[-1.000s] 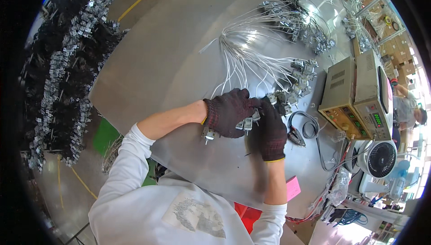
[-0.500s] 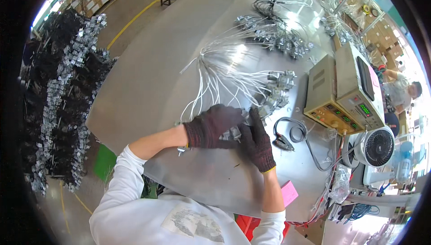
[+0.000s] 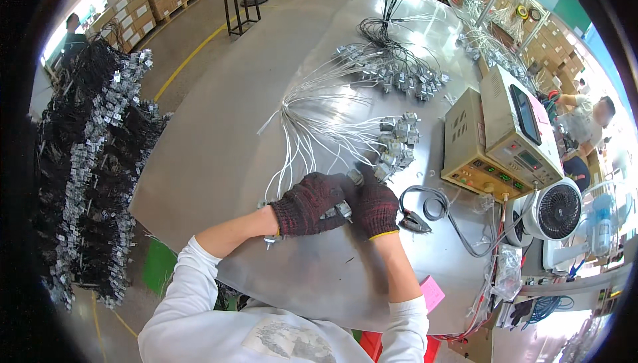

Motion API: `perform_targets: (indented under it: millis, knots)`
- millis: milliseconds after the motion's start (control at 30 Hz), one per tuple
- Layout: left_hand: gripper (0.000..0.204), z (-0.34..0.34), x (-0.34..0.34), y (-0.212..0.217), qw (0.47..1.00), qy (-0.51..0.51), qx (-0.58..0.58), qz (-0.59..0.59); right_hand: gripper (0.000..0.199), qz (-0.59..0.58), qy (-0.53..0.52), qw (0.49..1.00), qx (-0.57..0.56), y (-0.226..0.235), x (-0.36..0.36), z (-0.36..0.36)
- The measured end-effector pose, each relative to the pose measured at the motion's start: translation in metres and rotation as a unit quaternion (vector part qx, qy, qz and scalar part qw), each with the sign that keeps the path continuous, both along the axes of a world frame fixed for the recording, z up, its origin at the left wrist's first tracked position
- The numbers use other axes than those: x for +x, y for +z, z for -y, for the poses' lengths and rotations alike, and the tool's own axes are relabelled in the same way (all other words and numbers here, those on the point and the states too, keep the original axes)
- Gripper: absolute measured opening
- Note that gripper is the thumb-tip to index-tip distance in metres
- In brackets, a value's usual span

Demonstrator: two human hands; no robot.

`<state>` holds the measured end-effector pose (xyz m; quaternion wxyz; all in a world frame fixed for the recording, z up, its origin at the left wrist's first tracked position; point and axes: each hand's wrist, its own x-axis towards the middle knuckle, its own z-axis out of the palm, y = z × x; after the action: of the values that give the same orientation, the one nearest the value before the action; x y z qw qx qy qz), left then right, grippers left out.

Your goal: Organizing and inspecting bundles of electrical wire harnesses at a manual assembly station.

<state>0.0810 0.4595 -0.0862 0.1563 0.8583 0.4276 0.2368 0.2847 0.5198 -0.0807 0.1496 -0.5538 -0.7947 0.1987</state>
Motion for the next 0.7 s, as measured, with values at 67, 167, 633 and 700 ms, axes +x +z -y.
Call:
perform_targets:
  millis: [67,167,633,700]
  knots:
    - [0.048,0.000,0.000,-0.011,0.997,0.024,0.071,-0.012,0.061,0.019,-0.005,1.000,-0.008,0.004,-0.007,-0.001]
    - [0.048,-0.003,-0.001,-0.008,0.994,0.046,0.056,-0.080,0.057,0.040,0.054,0.996,0.059,-0.004,-0.001,-0.009]
    - [0.056,0.001,0.008,-0.024,0.997,0.043,0.069,-0.010,0.036,-0.037,0.146,0.982,-0.117,-0.006,0.065,-0.002]
    - [0.053,-0.003,0.011,-0.028,0.996,0.028,0.073,-0.030,0.029,-0.141,0.101,0.972,-0.160,0.010,0.069,0.001]
